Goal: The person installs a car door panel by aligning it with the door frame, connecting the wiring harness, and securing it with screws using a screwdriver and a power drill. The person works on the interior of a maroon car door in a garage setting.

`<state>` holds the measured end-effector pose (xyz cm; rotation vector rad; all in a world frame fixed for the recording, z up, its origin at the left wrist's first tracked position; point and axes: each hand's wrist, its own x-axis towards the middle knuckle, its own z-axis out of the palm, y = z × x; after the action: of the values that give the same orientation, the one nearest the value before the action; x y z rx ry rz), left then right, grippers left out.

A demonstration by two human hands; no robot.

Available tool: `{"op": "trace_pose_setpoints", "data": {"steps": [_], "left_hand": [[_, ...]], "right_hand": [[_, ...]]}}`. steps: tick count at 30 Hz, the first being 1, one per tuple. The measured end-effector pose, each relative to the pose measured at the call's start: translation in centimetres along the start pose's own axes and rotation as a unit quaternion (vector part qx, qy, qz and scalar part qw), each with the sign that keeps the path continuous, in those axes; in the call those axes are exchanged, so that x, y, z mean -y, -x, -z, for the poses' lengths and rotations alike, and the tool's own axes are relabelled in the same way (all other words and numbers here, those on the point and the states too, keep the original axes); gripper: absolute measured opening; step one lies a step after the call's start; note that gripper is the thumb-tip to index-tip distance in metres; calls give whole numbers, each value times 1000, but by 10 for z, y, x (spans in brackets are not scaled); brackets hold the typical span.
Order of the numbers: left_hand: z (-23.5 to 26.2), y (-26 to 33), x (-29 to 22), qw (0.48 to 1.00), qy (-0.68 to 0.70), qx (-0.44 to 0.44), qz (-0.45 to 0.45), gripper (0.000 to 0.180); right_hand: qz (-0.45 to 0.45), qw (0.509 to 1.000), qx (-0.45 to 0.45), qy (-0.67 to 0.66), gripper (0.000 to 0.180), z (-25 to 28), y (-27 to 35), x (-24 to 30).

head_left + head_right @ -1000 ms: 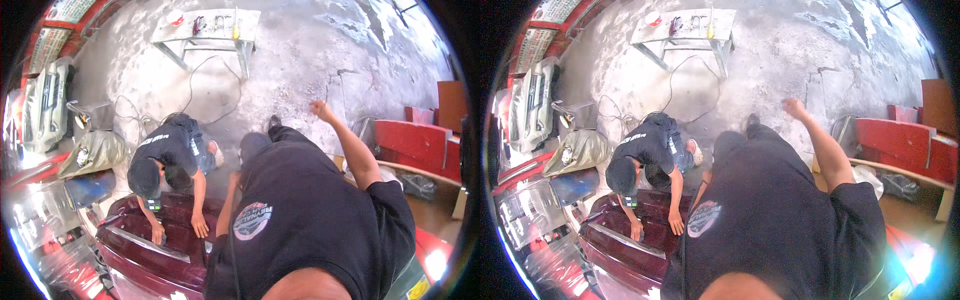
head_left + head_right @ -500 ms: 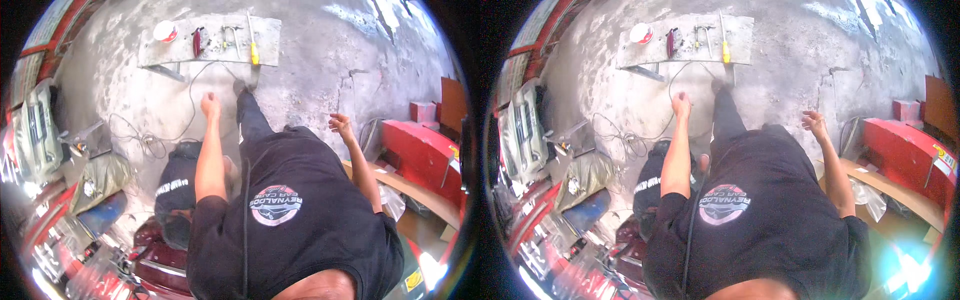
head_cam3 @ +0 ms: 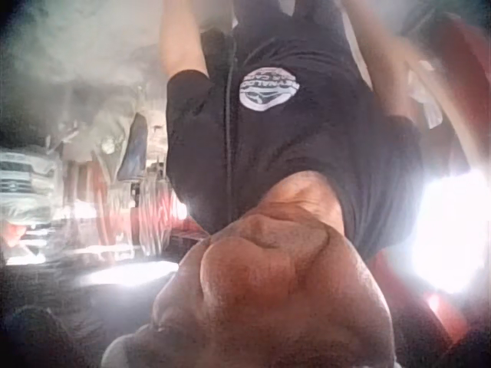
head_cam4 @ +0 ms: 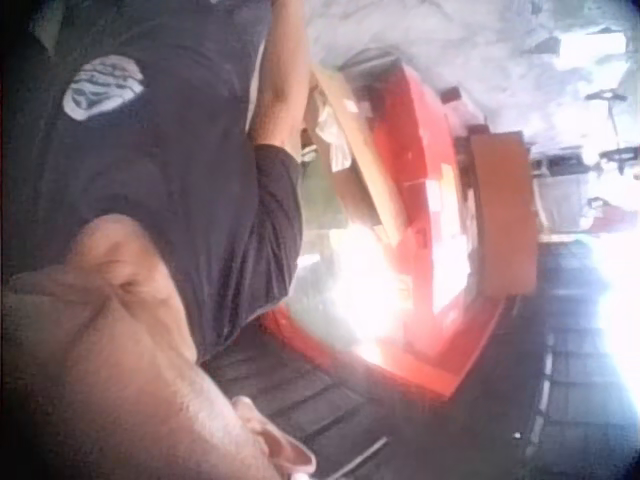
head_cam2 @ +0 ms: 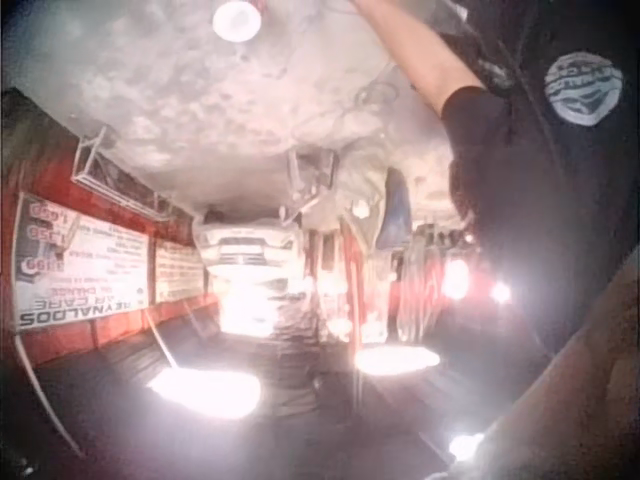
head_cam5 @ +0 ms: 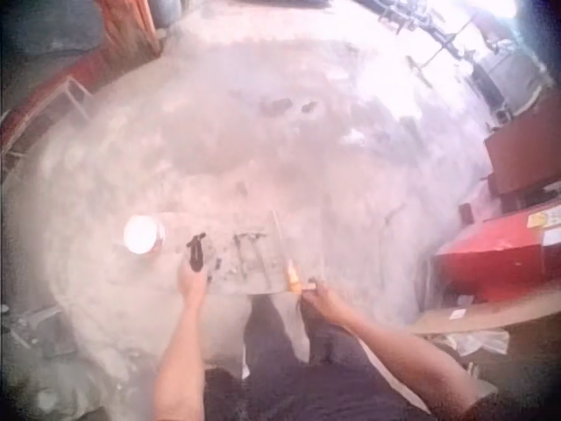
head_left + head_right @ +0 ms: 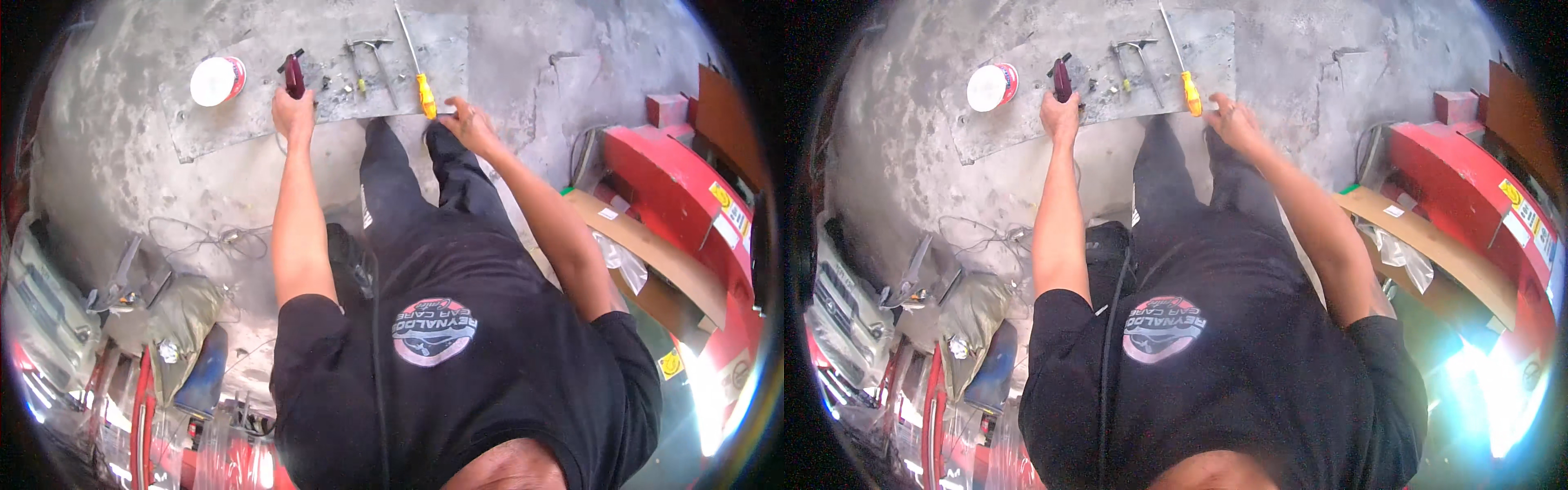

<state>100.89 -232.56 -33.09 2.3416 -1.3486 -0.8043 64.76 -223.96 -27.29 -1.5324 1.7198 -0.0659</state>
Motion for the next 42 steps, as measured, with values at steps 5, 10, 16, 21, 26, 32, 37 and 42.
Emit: {"op": "trace_pose_setpoints", "data": {"steps": [5,10,16,21,26,32,37,42], "left_hand": [[18,-4,13,997,71,-7,7,40],[29,-13,31,999,34,23,-3,39],[23,-3,11,998,-40,-17,-35,42],[21,21,-7,978,-51,-116,-165,40],[-11,27,-27,984,11,-9,-179,40],[-33,13,-32,980,-61,-11,-192,29],[-36,9,-21,978,-29,-28,-203,15],[-37,8,-23,984,39,-12,-175,11]], "right_hand": [[-1,997,-67,49,46,-26,-47,16],[-49,994,2,92,45,-25,-66,33],[-48,998,23,41,41,-23,-67,19],[-52,992,52,-106,44,-7,-40,12],[-86,976,70,-187,43,8,1,-2],[-132,952,56,-271,27,22,27,-14],[-154,960,6,-232,22,12,8,-5],[-43,989,-81,-120,25,-21,-49,4]]}}
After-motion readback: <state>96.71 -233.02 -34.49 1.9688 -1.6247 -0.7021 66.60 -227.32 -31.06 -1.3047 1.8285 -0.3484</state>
